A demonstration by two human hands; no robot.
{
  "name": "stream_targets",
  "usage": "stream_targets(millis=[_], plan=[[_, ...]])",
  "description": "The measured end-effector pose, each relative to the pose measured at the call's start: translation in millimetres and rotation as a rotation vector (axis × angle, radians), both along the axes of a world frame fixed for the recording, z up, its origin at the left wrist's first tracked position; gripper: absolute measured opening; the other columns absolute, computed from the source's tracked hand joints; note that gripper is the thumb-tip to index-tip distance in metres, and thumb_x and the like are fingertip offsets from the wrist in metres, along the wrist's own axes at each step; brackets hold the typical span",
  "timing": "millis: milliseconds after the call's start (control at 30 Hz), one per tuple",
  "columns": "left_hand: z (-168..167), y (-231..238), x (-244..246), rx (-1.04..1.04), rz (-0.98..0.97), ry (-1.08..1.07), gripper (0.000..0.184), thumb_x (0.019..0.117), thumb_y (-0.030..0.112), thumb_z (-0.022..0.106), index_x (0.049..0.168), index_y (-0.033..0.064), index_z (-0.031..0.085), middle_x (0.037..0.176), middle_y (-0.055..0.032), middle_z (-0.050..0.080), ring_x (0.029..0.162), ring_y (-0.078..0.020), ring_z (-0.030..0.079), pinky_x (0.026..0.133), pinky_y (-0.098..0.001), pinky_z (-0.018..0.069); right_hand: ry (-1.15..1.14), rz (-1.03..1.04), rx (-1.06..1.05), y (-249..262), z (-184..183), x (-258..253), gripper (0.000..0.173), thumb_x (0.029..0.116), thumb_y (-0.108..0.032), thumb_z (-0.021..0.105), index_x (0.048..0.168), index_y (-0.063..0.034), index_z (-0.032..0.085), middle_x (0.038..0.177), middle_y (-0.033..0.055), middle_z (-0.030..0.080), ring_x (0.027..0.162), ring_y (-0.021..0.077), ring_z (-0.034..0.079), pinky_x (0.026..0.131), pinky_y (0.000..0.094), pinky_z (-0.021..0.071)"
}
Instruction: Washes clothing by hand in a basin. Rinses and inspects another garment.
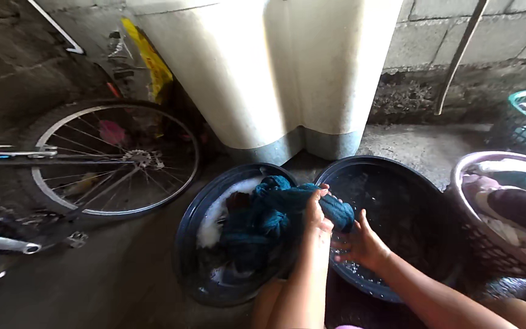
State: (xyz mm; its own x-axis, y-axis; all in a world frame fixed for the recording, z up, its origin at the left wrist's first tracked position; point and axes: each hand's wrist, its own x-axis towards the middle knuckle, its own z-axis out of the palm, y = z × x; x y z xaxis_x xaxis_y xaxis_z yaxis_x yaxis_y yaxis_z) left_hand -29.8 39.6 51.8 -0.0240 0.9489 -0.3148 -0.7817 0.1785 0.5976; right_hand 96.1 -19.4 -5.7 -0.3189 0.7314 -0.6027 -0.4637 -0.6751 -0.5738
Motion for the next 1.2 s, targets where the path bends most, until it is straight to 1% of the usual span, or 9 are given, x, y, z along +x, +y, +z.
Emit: stream_targets(millis=[100, 200, 400, 567, 733, 800, 900, 1000, 1200], plan=[[-2.8, -10.0, 4.2, 0.016, -0.104, -0.084, 0.019, 0.0981, 0.011, 0.039, 0.098, 0.0085, 0.057, 0.065, -0.0005, 0.056, 0.057, -0.0151, 0.061, 0.063, -0.0353, 0.0579, 0.217, -0.198, 0.036, 23.9, -2.0, -9.3, 0.094, 0.0916, -0.087, 0.016, 0.133, -0.0109, 0.052, 0.111, 0.0184, 0.070, 0.093, 0.0314, 0.071, 0.074, 0.0484, 0.0612], [-5.2, -18.7, 2.0, 0.064, -0.165, -0.145, 0.020, 0.0952, 0.012, 0.040, 0.097, 0.0093, 0.059, 0.063, 0.0008, 0.057, 0.057, -0.0144, 0.061, 0.065, -0.0352, 0.0578, 0.358, -0.402, 0.252, 50.3, -9.0, -9.6, 0.068, 0.1044, -0.065, 0.028, 0.105, -0.0063, 0.063, 0.090, 0.0106, 0.072, 0.084, 0.0211, 0.071, 0.079, 0.0430, 0.0607], [-4.0, -11.4, -10.4, 0.134, -0.167, -0.294, 0.023, 0.0939, 0.018, 0.044, 0.099, 0.0088, 0.064, 0.065, -0.0020, 0.064, 0.061, -0.0171, 0.068, 0.068, -0.0359, 0.0610, 0.459, -0.622, 0.435, 81.4, 15.1, 6.4, 0.022, 0.1004, -0.028, 0.054, 0.108, -0.0081, 0.061, 0.088, 0.0080, 0.073, 0.082, 0.0185, 0.073, 0.073, 0.0408, 0.0631], [12.6, 0.3, -15.6, -0.057, -0.053, 0.019, 0.022, 0.1009, 0.014, 0.041, 0.107, 0.0039, 0.059, 0.070, -0.0046, 0.061, 0.060, -0.0166, 0.064, 0.061, -0.0356, 0.0595, 0.445, -0.257, 0.779, 89.2, 21.7, 40.9, 0.078, 0.0785, -0.038, 0.086, 0.140, -0.0003, 0.058, 0.121, 0.0136, 0.072, 0.104, 0.0210, 0.072, 0.090, 0.0389, 0.0611], [3.1, 9.3, -5.0, -0.133, -0.016, 0.170, 0.015, 0.1045, 0.015, 0.046, 0.112, 0.0041, 0.053, 0.069, -0.0053, 0.057, 0.057, -0.0170, 0.061, 0.059, -0.0350, 0.0584, -0.105, 0.127, 0.958, 74.5, 50.5, 71.1, 0.025, 0.0784, -0.037, 0.082, 0.097, -0.0206, 0.079, 0.096, -0.0074, 0.077, 0.087, 0.0027, 0.071, 0.080, 0.0246, 0.0591], [-6.3, 11.8, -0.4, -0.129, 0.004, 0.247, 0.021, 0.1061, 0.016, 0.047, 0.119, 0.0010, 0.054, 0.072, -0.0068, 0.057, 0.057, -0.0171, 0.060, 0.058, -0.0345, 0.0577, -0.367, 0.362, 0.944, 66.5, 62.2, 70.1, 0.015, 0.0768, -0.026, 0.079, 0.088, -0.0163, 0.076, 0.084, -0.0078, 0.075, 0.076, 0.0021, 0.069, 0.073, 0.0259, 0.0587], [-17.2, 15.4, 9.7, -0.174, 0.050, 0.335, 0.024, 0.1069, 0.019, 0.051, 0.121, 0.0000, 0.056, 0.078, -0.0078, 0.056, 0.059, -0.0168, 0.058, 0.058, -0.0344, 0.0558, -0.782, 0.730, 1.160, 54.5, 67.5, 56.4, 0.027, 0.0860, -0.021, 0.080, 0.098, 0.0030, 0.074, 0.092, 0.0125, 0.073, 0.087, 0.0194, 0.069, 0.086, 0.0412, 0.0555], [-24.9, 18.3, 18.3, -0.241, 0.096, 0.348, 0.025, 0.1065, 0.022, 0.053, 0.121, 0.0016, 0.058, 0.084, -0.0098, 0.058, 0.063, -0.0189, 0.057, 0.061, -0.0367, 0.0546, -1.208, 0.990, 1.496, 41.6, 45.3, 41.6, 0.019, 0.0883, -0.013, 0.074, 0.097, 0.0031, 0.073, 0.099, 0.0221, 0.073, 0.101, 0.0407, 0.069, 0.098, 0.0606, 0.0475], [-21.6, 17.4, 26.8, -0.274, 0.192, 0.260, 0.023, 0.1047, 0.018, 0.056, 0.120, 0.0020, 0.055, 0.094, -0.0117, 0.056, 0.071, -0.0194, 0.057, 0.064, -0.0356, 0.0538, -1.776, 0.918, 1.743, 18.7, 6.9, 25.8, 0.016, 0.0849, 0.009, 0.063, 0.095, 0.0009, 0.071, 0.095, 0.0175, 0.072, 0.097, 0.0356, 0.068, 0.091, 0.0516, 0.0514]])
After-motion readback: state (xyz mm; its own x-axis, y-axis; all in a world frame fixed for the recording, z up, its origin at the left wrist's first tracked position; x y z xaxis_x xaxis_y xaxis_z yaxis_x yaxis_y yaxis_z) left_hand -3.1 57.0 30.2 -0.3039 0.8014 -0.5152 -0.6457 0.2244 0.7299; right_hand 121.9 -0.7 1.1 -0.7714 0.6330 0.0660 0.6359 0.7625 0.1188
